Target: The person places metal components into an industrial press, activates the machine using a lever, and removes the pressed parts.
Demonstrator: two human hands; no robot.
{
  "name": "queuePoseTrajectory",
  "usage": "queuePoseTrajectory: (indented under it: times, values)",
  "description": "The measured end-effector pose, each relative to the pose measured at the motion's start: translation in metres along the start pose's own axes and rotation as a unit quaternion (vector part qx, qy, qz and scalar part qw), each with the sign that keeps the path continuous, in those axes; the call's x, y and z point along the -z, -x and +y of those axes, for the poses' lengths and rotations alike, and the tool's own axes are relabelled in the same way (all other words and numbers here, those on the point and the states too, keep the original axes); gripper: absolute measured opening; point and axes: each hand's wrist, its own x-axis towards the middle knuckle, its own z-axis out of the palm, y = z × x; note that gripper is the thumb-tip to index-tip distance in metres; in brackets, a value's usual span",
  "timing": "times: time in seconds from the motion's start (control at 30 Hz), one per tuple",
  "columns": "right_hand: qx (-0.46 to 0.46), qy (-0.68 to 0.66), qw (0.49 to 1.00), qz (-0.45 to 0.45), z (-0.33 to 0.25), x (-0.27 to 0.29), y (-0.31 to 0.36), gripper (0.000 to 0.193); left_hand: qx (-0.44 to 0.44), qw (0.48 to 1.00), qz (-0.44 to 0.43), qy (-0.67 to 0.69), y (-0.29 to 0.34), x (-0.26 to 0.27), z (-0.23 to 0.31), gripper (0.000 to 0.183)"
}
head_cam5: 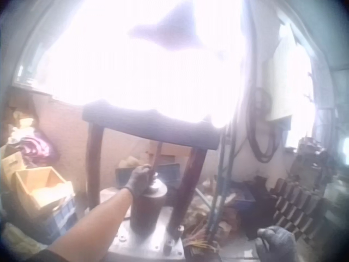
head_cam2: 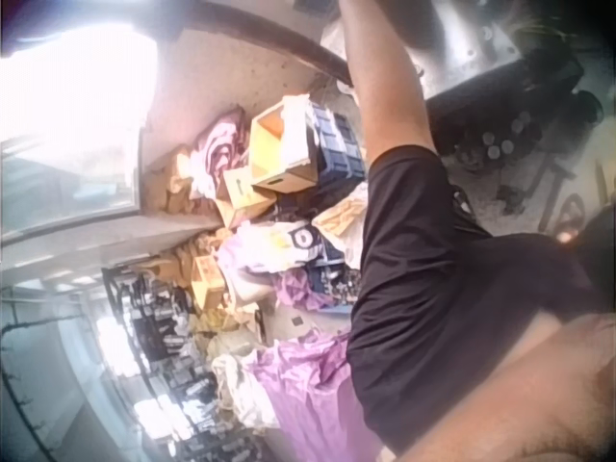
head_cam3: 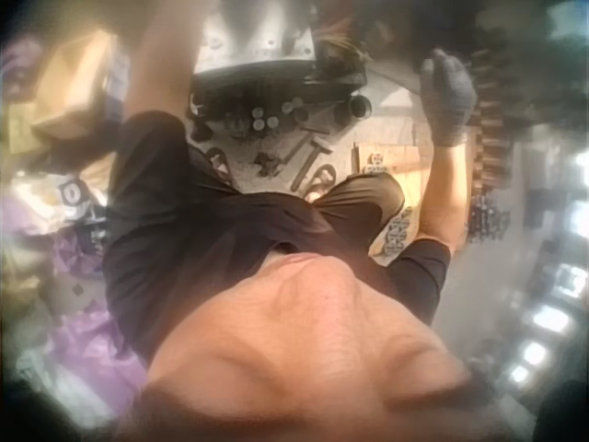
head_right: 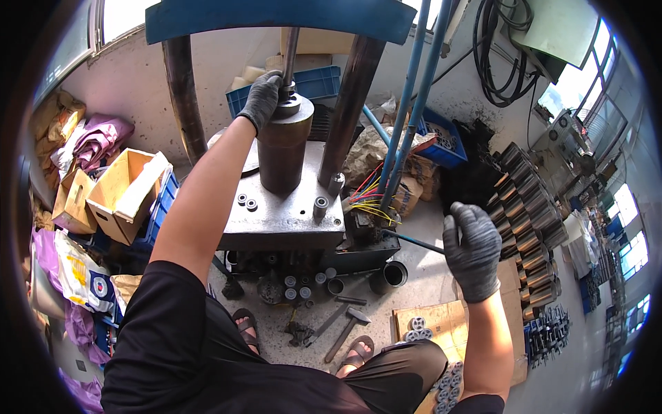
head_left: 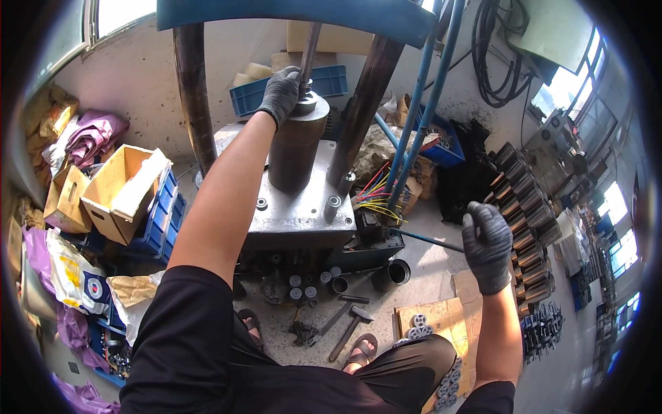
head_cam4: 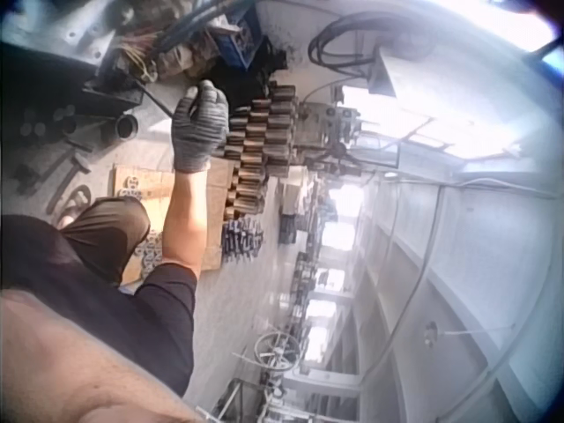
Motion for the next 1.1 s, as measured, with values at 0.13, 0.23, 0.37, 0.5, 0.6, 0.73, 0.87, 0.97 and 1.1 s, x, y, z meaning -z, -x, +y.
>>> queuePoseTrajectory:
  times: [0.13,0.23,0.37,0.5,0.6,0.73,0.87,0.97,1.1]
  values:
    - [0.039,0.012,0.999,0.035,0.027,-0.033,-0.058,0.016,0.001,1.000,0.000,-0.015,-0.001,0.009,-0.005,0.032]
    - [0.049,0.022,0.998,0.020,0.043,-0.044,-0.083,0.016,0.015,0.999,0.000,0.039,-0.002,0.003,-0.005,0.031]
    - [0.037,0.026,0.999,-0.010,0.050,-0.050,-0.095,0.018,0.033,0.999,-0.007,0.025,0.001,0.003,0.001,0.025]
    - [0.022,0.045,0.998,-0.036,0.060,-0.051,-0.091,0.018,0.004,1.000,-0.009,-0.017,-0.003,0.006,0.000,0.025]
    - [-0.001,0.052,0.997,-0.054,0.062,-0.046,-0.087,0.018,0.032,0.995,0.009,0.089,-0.003,0.003,0.002,0.025]
    - [-0.025,0.025,0.997,-0.065,0.056,-0.044,-0.086,0.020,-0.074,0.980,0.154,0.098,-0.019,0.024,-0.022,0.024]
    - [-0.052,0.017,0.995,-0.086,0.056,-0.036,-0.086,0.026,-0.103,0.971,0.216,0.012,-0.004,0.006,-0.016,0.026]
    - [-0.050,0.006,0.994,-0.094,0.051,-0.042,-0.092,0.047,-0.165,0.968,0.148,-0.120,-0.015,0.016,-0.023,0.032]
    - [-0.068,0.033,0.992,-0.101,0.061,-0.039,-0.089,0.057,-0.139,0.964,0.113,-0.198,0.012,-0.002,-0.002,0.030]
